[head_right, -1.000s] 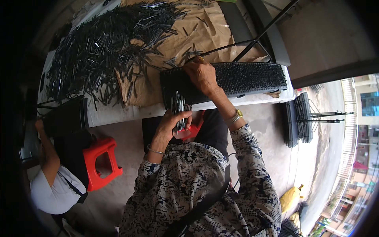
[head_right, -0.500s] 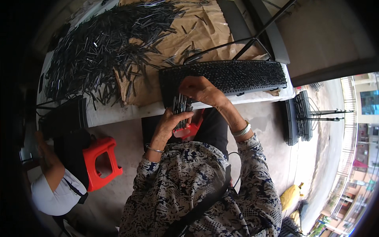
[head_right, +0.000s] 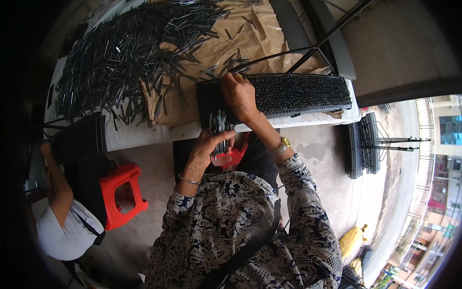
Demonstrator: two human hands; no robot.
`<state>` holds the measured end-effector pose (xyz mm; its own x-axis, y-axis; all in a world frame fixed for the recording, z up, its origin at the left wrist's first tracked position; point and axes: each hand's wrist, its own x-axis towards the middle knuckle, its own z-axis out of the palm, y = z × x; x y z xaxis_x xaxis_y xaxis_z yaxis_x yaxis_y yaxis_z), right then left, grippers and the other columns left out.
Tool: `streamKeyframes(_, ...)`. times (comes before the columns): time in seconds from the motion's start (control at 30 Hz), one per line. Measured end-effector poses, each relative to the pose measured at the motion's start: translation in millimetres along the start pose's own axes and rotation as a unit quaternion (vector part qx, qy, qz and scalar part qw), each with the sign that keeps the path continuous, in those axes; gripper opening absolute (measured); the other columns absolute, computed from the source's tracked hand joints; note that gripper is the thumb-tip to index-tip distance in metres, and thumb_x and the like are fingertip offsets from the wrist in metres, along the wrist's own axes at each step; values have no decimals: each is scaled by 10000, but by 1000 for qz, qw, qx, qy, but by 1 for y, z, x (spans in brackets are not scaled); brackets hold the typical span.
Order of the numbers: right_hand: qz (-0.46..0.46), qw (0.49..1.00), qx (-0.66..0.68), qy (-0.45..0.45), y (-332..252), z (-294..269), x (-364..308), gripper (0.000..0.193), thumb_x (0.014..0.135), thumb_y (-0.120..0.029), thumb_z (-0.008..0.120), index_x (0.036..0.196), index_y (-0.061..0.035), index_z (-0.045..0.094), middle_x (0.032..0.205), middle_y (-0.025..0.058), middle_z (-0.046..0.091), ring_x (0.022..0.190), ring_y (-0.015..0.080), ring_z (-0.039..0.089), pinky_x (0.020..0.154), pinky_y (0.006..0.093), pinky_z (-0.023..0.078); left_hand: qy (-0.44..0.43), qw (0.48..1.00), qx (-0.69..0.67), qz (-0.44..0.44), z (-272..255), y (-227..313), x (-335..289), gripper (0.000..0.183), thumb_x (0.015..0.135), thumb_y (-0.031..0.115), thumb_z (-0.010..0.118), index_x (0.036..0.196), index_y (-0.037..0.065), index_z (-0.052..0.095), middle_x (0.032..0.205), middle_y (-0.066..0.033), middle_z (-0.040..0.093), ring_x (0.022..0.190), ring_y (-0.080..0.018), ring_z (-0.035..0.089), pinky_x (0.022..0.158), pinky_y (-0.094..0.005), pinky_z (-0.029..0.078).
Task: The person sorts small metal parts by hand, inserting them into a plastic grid tray.
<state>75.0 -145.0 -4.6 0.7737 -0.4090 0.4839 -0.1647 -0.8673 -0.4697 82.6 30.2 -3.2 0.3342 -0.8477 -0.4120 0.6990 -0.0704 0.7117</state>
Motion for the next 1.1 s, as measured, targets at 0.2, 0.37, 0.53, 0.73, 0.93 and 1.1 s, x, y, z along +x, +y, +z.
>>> streamKeyframes(0.2,29,993,50,-103,-8,-24,2,153,857,-157,615,976,-63,621,896,119,600,816,253,615,697,324,491,13,1000,7,11,1,3,-2,143,768,127,710,806,23,619,640,-55,613,508,-135,580,488,-257,479)
streamKeyframes(0.37,109,881,295,-353,-31,-69,-4,124,844,-86,656,926,2,627,878,38,605,897,121,589,736,273,481,14,999,35,31,0,-2,0,160,776,149,707,833,26,623,649,-54,613,519,-126,582,479,-250,487)
streamKeyframes(0.53,131,890,306,-311,-22,-69,-12,151,811,-130,652,888,-1,637,831,106,630,784,189,611,690,311,472,1,999,37,28,4,-3,4,149,778,137,705,827,25,621,642,-51,605,520,-124,583,458,-251,485)
streamKeyframes(0.73,166,906,304,-245,-18,-65,-8,119,881,-104,597,886,15,597,755,42,599,697,102,567,624,250,455,19,1000,1,5,6,1,5,120,774,103,701,788,19,617,647,-57,609,513,-136,575,490,-260,463)
streamKeyframes(0.93,214,855,373,-289,-25,-70,-8,119,883,-105,596,895,13,602,735,31,601,659,108,582,594,252,464,28,999,-28,1,7,2,6,134,775,116,706,806,23,616,644,-54,609,504,-129,566,487,-247,459)
streamKeyframes(1.1,226,840,396,-295,-19,-70,-13,102,877,-80,594,913,15,609,747,37,612,669,106,585,615,250,471,26,999,-27,1,7,2,7,141,779,130,706,804,23,618,632,-49,606,504,-125,566,489,-244,459)
